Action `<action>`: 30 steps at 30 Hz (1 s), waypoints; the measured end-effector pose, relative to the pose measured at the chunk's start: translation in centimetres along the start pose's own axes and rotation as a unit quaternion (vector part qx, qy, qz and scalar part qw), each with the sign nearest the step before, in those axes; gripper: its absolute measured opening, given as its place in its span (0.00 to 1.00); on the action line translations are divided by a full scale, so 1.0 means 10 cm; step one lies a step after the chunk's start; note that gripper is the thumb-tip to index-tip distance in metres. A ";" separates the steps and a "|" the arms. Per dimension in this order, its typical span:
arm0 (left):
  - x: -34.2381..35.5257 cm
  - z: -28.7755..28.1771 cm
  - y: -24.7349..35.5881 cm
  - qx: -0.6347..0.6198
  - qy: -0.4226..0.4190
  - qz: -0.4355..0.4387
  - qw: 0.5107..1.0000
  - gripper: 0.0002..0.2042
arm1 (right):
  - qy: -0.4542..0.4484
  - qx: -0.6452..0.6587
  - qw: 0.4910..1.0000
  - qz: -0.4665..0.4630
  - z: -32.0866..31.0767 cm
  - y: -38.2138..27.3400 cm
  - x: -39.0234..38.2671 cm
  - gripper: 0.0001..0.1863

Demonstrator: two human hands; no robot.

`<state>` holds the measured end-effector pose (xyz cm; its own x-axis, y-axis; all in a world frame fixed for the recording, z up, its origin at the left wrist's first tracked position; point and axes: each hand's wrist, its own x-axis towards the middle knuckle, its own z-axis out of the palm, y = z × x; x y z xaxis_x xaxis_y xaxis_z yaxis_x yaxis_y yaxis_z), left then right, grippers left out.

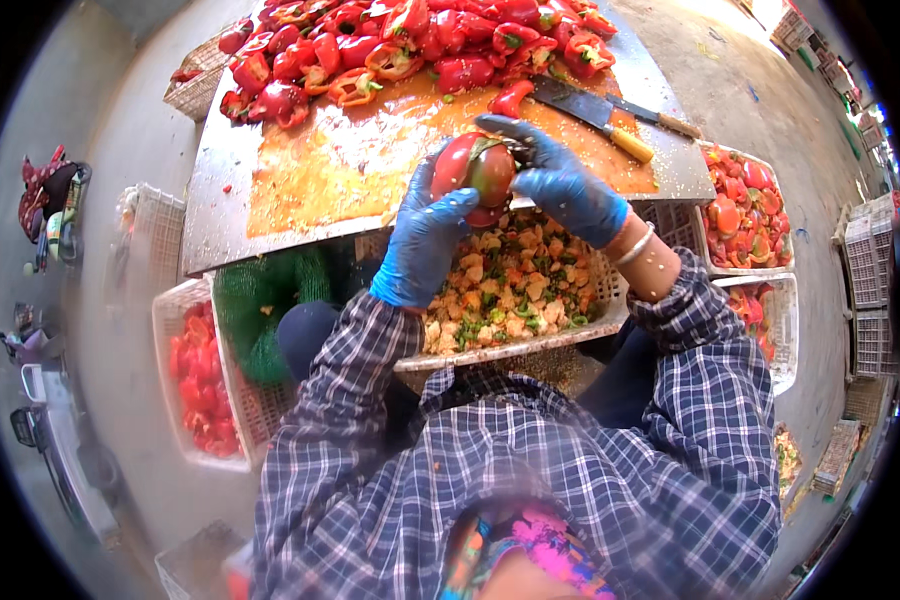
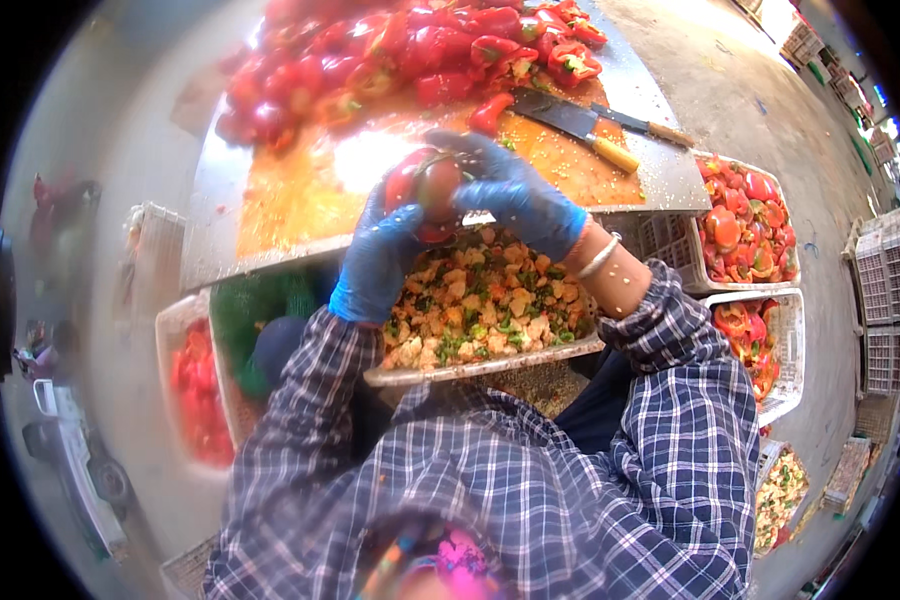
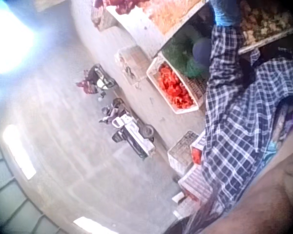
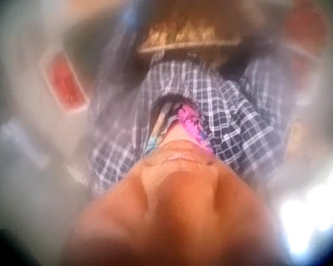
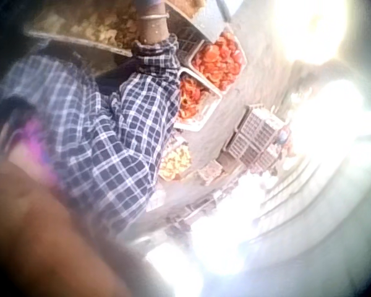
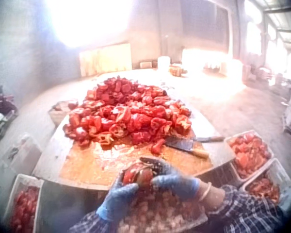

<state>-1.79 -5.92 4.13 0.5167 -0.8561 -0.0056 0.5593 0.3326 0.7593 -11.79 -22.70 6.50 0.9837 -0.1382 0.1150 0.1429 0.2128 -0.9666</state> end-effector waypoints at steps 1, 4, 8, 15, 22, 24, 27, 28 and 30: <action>0.05 -0.11 -0.08 -0.027 -0.024 0.008 0.999 0.39 | 0.034 0.035 0.999 0.016 -0.06 0.03 -0.07 0.32; 0.02 -0.20 -0.21 -0.035 -0.051 0.018 0.998 0.38 | 0.090 -0.005 0.995 0.046 -0.20 0.14 -0.14 0.18; -0.05 -0.18 -0.26 -0.030 -0.037 -0.008 0.999 0.39 | 0.146 -0.064 0.987 0.031 -0.14 0.20 -0.15 0.11; -0.04 -0.13 -0.10 0.055 0.035 0.003 0.998 0.40 | 0.326 -0.161 0.929 -0.064 -0.77 0.10 0.02 0.09; 0.02 -0.16 -0.32 0.212 0.036 0.079 0.973 0.43 | 0.042 -0.110 0.992 0.035 0.13 0.28 -0.10 0.35; 0.00 -0.18 -0.33 0.218 0.033 0.068 0.973 0.39 | 0.064 -0.086 0.993 0.050 0.10 0.32 -0.12 0.33; -0.03 -0.08 -0.25 0.185 0.012 0.057 0.981 0.35 | 0.095 -0.118 0.988 0.009 0.11 0.44 -0.12 0.27; -0.04 -0.11 -0.28 0.191 0.006 0.058 0.980 0.30 | 0.108 -0.143 0.984 0.002 0.16 0.45 -0.16 0.27; -0.07 -0.11 -0.30 0.181 0.006 0.065 0.981 0.29 | 0.136 -0.148 0.980 0.010 0.19 0.49 -0.19 0.24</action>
<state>-3.14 -5.85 1.08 0.5773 -0.8103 0.1010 0.2226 0.2752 0.9353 -12.79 -19.54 1.94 0.9150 -0.3977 0.0683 0.0457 -0.0660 -0.9968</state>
